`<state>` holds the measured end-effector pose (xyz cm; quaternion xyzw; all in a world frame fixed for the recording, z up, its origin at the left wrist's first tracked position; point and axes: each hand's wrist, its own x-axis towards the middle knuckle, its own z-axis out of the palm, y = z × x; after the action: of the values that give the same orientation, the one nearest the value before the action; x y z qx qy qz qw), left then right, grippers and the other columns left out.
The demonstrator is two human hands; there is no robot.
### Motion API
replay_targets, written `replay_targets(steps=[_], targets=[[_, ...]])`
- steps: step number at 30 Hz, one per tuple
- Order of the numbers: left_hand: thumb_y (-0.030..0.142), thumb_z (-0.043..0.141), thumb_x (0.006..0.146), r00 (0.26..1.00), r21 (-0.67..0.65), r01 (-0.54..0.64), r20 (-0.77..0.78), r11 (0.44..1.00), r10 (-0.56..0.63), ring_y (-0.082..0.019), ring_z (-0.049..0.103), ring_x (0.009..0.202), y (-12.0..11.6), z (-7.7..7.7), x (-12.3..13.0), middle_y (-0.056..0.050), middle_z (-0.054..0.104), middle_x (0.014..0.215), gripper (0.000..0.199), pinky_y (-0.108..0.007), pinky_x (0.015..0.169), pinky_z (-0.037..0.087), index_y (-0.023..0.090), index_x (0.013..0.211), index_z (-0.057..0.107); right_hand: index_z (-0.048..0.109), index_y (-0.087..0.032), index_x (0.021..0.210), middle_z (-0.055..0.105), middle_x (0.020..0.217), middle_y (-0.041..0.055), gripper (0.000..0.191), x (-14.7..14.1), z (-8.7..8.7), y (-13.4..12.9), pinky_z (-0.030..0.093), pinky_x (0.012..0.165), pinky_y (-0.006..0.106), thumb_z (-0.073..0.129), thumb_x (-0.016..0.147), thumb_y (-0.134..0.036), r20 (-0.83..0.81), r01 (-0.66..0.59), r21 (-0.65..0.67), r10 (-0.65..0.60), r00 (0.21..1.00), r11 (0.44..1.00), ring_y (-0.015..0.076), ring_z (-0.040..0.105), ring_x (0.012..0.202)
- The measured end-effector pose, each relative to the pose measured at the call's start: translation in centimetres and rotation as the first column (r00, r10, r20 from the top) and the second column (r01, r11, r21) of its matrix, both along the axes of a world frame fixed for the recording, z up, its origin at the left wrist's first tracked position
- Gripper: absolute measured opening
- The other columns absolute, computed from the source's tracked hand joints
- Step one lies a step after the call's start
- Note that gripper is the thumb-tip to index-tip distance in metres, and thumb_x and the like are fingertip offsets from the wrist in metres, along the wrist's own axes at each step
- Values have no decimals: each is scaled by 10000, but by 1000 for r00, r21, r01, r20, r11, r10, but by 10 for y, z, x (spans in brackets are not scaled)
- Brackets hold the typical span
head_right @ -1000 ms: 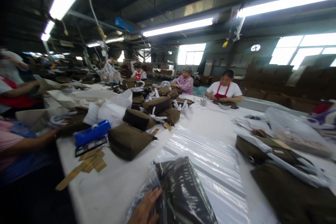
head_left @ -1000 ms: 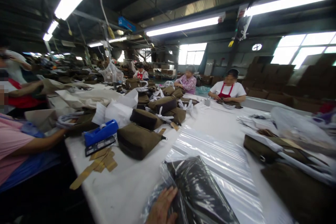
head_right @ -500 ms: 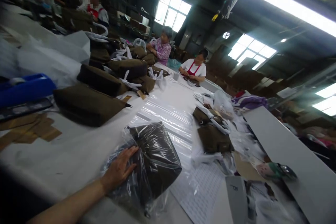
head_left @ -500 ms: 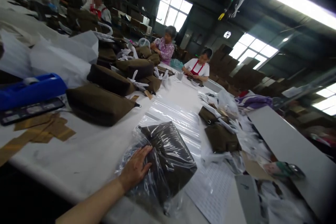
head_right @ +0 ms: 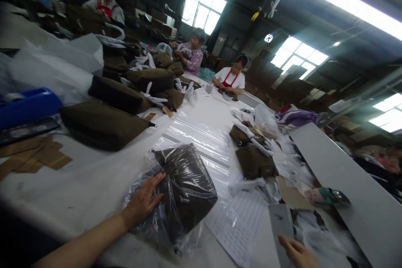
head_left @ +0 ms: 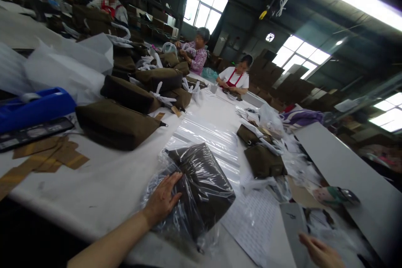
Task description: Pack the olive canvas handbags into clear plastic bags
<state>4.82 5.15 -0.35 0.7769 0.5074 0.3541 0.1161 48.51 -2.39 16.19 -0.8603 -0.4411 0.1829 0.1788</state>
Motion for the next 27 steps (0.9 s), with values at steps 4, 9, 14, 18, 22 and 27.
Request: replay_targets(steps=[4, 9, 14, 18, 22, 27], targets=[[335, 435, 881, 1000, 11, 7, 14, 1000, -7, -244, 429, 1242, 1, -3, 0, -106, 467, 1340, 562, -476, 1057, 352, 192, 1385, 232, 534, -154, 502, 438, 486, -22, 277, -111, 18, 80, 302, 488, 241, 616, 656, -369, -302, -523, 85, 523, 797, 848, 104, 394, 504], [347, 461, 870, 999, 28, -23, 45, 999, 22, -259, 437, 1234, -1, -5, 1, -109, 456, 1348, 585, -480, 1036, 376, 197, 1388, 233, 643, -150, 636, 505, 524, -29, 304, -272, 3, 153, 301, 468, 203, 675, 636, -452, -366, -921, -59, 850, 378, 384, 87, 433, 513], [333, 451, 875, 999, 53, -23, 30, 998, 21, -247, 432, 1240, -1, -6, -2, -120, 450, 1353, 643, -452, 1022, 400, 180, 1419, 145, 689, -139, 840, 666, 818, 119, 406, -325, -34, 169, 453, 664, 317, 676, 635, -490, 248, -778, -525, 936, 248, 345, 264, 612, 800], [329, 433, 883, 994, 120, 9, -107, 993, 4, -270, 367, 1284, 1, -14, 0, -124, 385, 1400, 495, -443, 1022, 398, 173, 1349, 367, 648, -119, 948, 650, 934, 184, 567, -314, -33, 180, 462, 745, 409, 684, 592, -558, 303, -732, -558, 917, 259, 391, 338, 597, 900], [338, 435, 882, 985, 142, 42, -171, 989, -17, -288, 348, 1293, 3, -11, 2, -133, 392, 1394, 449, -453, 1018, 392, 157, 1293, 454, 536, -144, 1084, 628, 976, 169, 781, -255, -14, 196, 450, 760, 426, 662, 535, -685, 408, -648, -463, 795, 449, 604, 348, 578, 929], [429, 453, 848, 968, 65, -213, 148, 975, 201, -285, 424, 1227, 6, 20, -44, -125, 487, 1303, 418, -472, 1018, 368, 184, 1177, 537, 401, -178, 1250, 555, 1138, 140, 750, -160, -26, 176, 411, 863, 347, 668, 651, -544, 121, -615, -179, 637, 761, 768, 254, 548, 1018]])
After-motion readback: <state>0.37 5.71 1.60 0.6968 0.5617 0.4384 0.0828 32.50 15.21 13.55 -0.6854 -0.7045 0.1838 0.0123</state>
